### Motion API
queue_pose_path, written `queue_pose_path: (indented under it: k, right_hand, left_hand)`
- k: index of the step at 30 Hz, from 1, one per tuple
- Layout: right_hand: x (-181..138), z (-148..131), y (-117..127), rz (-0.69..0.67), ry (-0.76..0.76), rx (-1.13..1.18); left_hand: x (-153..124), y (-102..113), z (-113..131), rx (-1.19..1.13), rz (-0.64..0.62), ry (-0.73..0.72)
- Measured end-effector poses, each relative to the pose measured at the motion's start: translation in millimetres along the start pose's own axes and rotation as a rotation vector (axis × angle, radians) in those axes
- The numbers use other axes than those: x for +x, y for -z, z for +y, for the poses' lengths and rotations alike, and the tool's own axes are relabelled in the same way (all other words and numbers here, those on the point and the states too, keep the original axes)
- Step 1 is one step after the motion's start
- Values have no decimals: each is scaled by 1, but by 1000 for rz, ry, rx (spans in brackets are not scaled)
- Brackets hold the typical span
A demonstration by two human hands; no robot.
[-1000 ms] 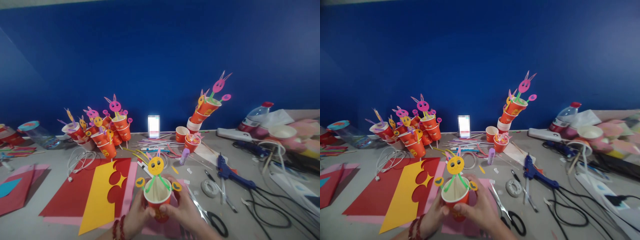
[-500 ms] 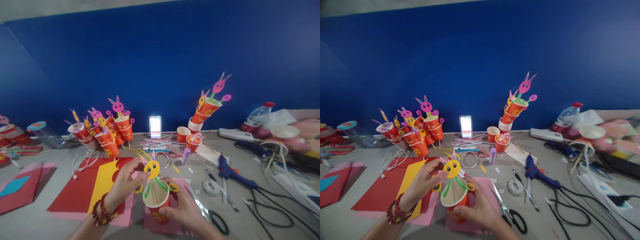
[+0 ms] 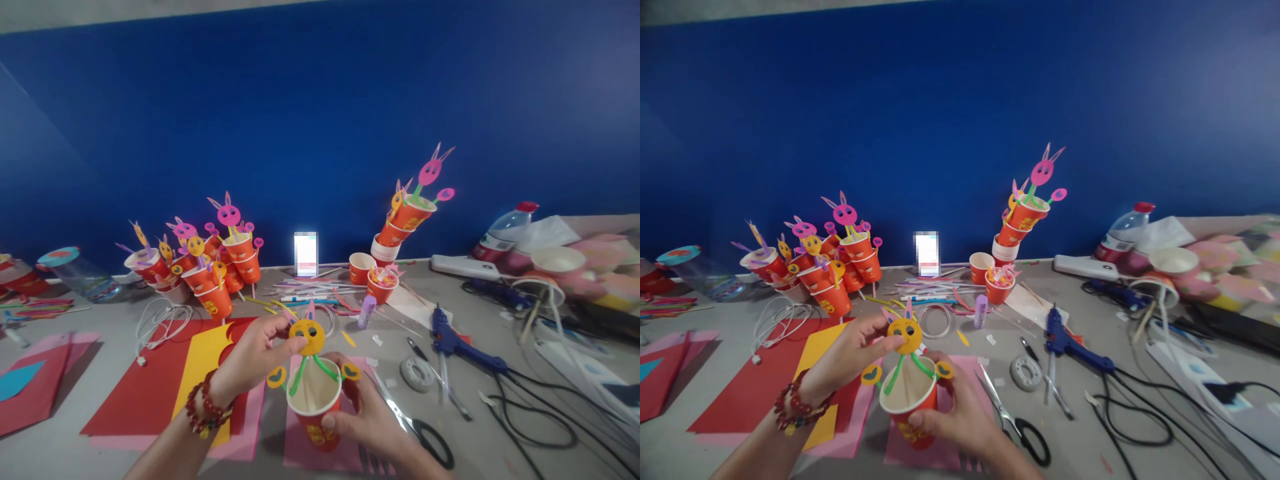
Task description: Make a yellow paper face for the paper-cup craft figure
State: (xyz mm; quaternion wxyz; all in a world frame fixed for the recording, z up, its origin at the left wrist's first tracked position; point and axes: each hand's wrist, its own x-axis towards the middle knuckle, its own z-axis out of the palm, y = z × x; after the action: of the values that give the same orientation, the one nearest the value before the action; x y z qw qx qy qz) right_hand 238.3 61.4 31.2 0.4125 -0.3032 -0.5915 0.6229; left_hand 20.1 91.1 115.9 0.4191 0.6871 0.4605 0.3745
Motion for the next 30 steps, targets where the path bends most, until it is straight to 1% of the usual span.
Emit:
queue_pose_path:
  k: [3, 8, 14, 20, 25, 28, 30]
  right_hand:
    - [-1, 7, 1, -6, -15, 14]
    - [-1, 12, 2, 14, -9, 17]
    - [-1, 10, 1, 60, 33, -50]
    - [4, -4, -1, -30, 80, -12]
    - [4, -5, 0, -47, 92, 19]
    - [3, -5, -1, -63, 88, 25]
    - [3, -6, -1, -67, 89, 26]
  left_hand:
    - [1, -1, -3, -142, -52, 10]
    - [0, -2, -2, -192, -85, 42]
    - [0, -6, -5, -128, -15, 4]
    - [1, -5, -5, -196, -24, -5]
    - [2, -3, -1, -270, -89, 8]
    - [2, -1, -6, -288, -178, 41]
    - [3, 1, -9, -272, -191, 47]
